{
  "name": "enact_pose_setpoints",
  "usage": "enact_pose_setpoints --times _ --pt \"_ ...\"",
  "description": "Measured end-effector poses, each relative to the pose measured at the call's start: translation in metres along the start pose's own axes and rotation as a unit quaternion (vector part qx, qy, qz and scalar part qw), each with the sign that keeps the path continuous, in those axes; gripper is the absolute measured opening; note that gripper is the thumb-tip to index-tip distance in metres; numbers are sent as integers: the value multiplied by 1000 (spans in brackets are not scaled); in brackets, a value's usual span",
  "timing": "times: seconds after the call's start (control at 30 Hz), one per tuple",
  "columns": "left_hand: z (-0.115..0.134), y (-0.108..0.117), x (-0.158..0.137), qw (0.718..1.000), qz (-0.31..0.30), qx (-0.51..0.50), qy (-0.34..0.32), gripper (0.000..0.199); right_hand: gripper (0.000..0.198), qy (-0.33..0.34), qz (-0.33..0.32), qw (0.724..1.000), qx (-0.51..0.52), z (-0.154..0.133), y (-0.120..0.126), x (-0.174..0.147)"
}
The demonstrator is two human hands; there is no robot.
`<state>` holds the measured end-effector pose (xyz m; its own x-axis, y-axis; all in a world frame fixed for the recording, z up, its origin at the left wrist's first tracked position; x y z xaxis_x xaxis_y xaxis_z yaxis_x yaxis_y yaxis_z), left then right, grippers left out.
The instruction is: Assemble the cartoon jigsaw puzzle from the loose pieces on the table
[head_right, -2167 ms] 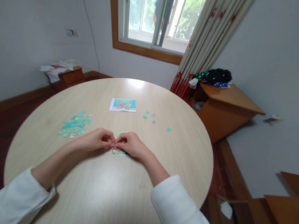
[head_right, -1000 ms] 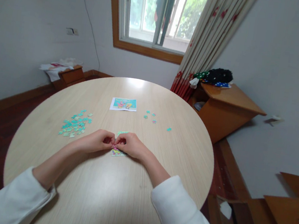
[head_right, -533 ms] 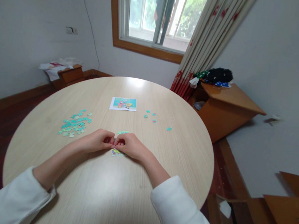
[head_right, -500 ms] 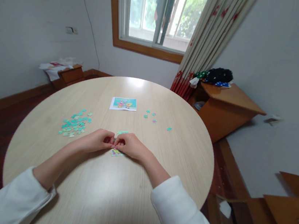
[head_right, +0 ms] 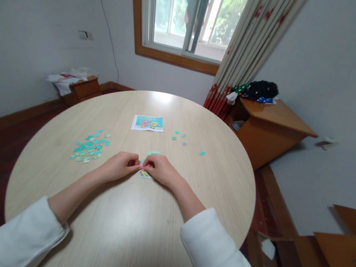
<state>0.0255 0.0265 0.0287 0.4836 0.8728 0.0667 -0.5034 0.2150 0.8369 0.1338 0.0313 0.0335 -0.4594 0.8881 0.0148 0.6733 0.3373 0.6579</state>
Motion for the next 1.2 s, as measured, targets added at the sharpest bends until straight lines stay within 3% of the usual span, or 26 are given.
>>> enact_pose_setpoints --times 0.43,0.73,0.87,0.97,1.07,1.2 --pt "-12 7 5 994 98 -45 7 26 12 97 65 992 -37 -1 6 3" --pt "-9 19 4 987 156 -46 -8 16 20 70 256 960 -90 26 56 1" --pt "13 7 3 986 126 -62 -92 22 30 15 308 945 -112 52 75 4" --pt "35 -10 -2 985 63 -32 -156 36 36 -21 318 940 -124 64 81 6" --pt "41 -30 -5 988 -36 34 -143 49 39 -35 310 941 -130 68 81 8" --pt "38 -34 -5 986 -80 80 -124 52 40 -35 292 946 -135 69 76 11"
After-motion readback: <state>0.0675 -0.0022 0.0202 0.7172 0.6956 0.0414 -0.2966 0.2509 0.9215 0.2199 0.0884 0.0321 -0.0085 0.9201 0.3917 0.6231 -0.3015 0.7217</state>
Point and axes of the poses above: each hand's wrist, its own x-axis towards the middle knuckle, its own y-axis out of the back of the hand, z = x × y, the point moved 8 cm from there along x, towards the middle knuckle, and after that the axes turned 7 degrees about -y, right-handed, at the moved point
